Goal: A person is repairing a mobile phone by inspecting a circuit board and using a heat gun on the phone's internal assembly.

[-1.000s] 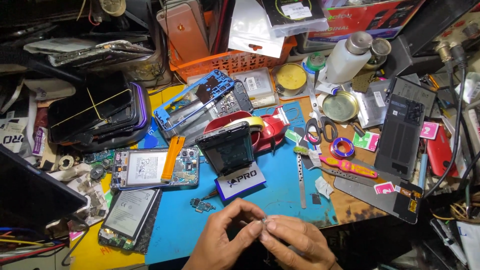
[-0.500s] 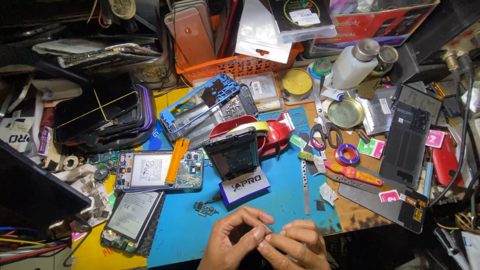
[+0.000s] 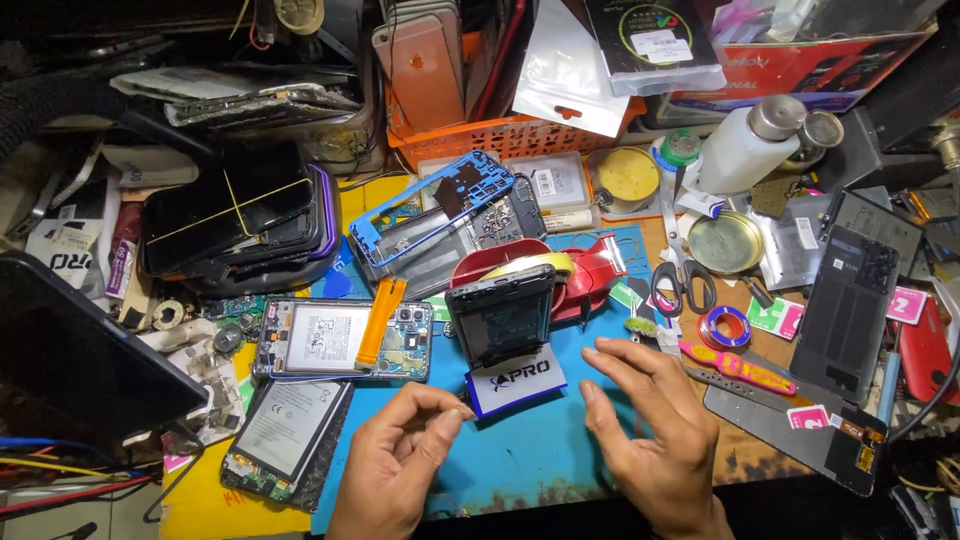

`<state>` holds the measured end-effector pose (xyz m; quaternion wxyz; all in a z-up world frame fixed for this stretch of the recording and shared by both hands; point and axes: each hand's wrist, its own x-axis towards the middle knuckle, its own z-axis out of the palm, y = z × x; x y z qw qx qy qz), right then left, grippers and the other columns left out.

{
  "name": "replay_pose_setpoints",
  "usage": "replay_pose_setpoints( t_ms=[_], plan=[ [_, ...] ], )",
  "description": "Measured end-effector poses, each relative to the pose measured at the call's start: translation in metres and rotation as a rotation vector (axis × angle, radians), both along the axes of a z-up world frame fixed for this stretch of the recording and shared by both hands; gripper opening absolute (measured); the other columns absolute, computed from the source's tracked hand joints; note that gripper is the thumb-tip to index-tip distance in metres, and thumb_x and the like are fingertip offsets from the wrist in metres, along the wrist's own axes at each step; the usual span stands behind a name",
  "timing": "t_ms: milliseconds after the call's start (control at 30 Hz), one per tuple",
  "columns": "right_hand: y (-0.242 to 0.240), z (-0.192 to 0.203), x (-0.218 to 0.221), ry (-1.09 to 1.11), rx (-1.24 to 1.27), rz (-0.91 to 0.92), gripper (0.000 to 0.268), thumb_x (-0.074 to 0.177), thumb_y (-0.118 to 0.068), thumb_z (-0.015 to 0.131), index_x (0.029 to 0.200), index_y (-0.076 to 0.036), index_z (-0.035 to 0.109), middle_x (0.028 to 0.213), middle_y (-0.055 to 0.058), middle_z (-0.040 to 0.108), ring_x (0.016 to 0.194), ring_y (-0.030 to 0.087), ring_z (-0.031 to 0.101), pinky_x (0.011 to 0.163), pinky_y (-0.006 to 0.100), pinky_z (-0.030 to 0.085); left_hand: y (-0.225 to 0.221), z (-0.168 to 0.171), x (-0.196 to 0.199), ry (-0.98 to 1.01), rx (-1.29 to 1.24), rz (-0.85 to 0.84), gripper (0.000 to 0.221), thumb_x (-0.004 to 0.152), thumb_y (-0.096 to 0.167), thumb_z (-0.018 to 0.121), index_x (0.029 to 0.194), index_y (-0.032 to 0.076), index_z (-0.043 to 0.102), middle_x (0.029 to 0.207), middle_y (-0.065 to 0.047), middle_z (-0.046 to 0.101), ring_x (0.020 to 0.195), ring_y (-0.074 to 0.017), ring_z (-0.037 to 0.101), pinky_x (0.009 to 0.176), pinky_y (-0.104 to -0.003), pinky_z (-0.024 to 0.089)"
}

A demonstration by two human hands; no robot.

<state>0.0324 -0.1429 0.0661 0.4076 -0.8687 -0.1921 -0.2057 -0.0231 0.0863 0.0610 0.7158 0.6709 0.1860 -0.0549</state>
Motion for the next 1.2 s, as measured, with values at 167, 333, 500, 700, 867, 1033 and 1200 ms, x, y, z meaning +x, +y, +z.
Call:
replay_pose_setpoints(
  t_ms=[167, 333, 500, 700, 867, 1033, 1200],
  plan=[
    [0.002, -0.004, 0.002, 0.013, 0.026, -0.006, 0.027, 0.089, -0.007, 0.074, 0.115, -0.004, 0.074, 0.116, 0.014, 0.073, 0.106, 0.024, 0.072, 0.095, 0.033, 0.059, 0.006, 0.006, 0.002, 0.147, 0.272, -0.104, 0.023, 0.094, 0.03, 0.072, 0.105, 0.013, 0.085, 0.063, 0.0, 0.051, 0.058, -0.0122, 0.042, 0.056, -0.033, 0.038],
    [0.001, 0.001, 0.012, 0.023, 0.011, -0.013, 0.028, 0.09, -0.007, 0.073, 0.119, -0.004, 0.073, 0.118, 0.013, 0.073, 0.108, 0.024, 0.072, 0.097, 0.033, 0.058, 0.005, 0.015, 0.011, -0.124, 0.364, 0.016, 0.017, 0.094, 0.023, 0.068, 0.098, 0.009, 0.077, 0.081, -0.002, 0.07, 0.072, -0.0116, 0.064, 0.063, -0.027, 0.055],
    [0.007, 0.006, 0.022, 0.057, 0.002, -0.005, 0.03, 0.092, -0.01, 0.072, 0.121, -0.004, 0.072, 0.118, 0.011, 0.074, 0.108, 0.022, 0.072, 0.095, 0.033, 0.058, 0.003, 0.027, 0.029, -0.439, 0.428, 0.019, 0.011, 0.095, 0.017, 0.065, 0.099, 0.01, 0.073, 0.117, -0.01, 0.068, 0.113, -0.0226, 0.067, 0.094, -0.035, 0.056],
    [-0.001, 0.014, 0.048, 0.002, -0.047, -0.015, 0.041, 0.09, -0.008, 0.075, 0.129, -0.001, 0.066, 0.127, 0.018, 0.068, 0.111, 0.026, 0.068, 0.087, 0.032, 0.062, -0.004, 0.022, 0.041, -0.464, 0.528, -0.076, 0.012, 0.094, 0.022, 0.069, 0.098, 0.015, 0.077, 0.142, -0.017, 0.064, 0.14, -0.0319, 0.058, 0.107, -0.044, 0.048],
    [-0.013, 0.021, 0.079, 0.225, -0.177, -0.08, 0.062, 0.088, -0.024, 0.073, 0.146, -0.01, 0.055, 0.138, 0.012, 0.063, 0.116, 0.027, 0.063, 0.089, 0.04, 0.056, -0.009, 0.015, 0.048, -0.531, 0.653, -0.064, 0.011, 0.093, 0.022, 0.071, 0.1, 0.014, 0.076, 0.13, -0.015, 0.072, 0.136, -0.0322, 0.059, 0.107, -0.047, 0.049],
    [-0.012, 0.019, 0.094, 0.422, -0.229, -0.099, 0.063, 0.086, -0.027, 0.073, 0.148, -0.028, 0.058, 0.096, 0.009, 0.079, 0.091, 0.021, 0.076, 0.088, 0.039, 0.057, -0.016, 0.014, 0.05, -0.731, 0.723, -0.009, 0.006, 0.094, 0.01, 0.071, 0.098, 0.007, 0.075, 0.103, -0.01, 0.076, 0.104, -0.0247, 0.072, 0.095, -0.036, 0.057],
    [-0.014, 0.018, 0.102, 0.342, -0.166, -0.046, 0.053, 0.086, -0.019, 0.077, 0.137, -0.021, 0.065, 0.095, 0.006, 0.08, 0.09, 0.014, 0.079, 0.085, 0.029, 0.059, -0.02, 0.011, 0.044, -0.8, 0.768, 0.017, 0.012, 0.091, 0.006, 0.074, 0.103, 0.006, 0.076, 0.108, -0.013, 0.076, 0.1, -0.0251, 0.075, 0.089, -0.034, 0.062]
  ],
)
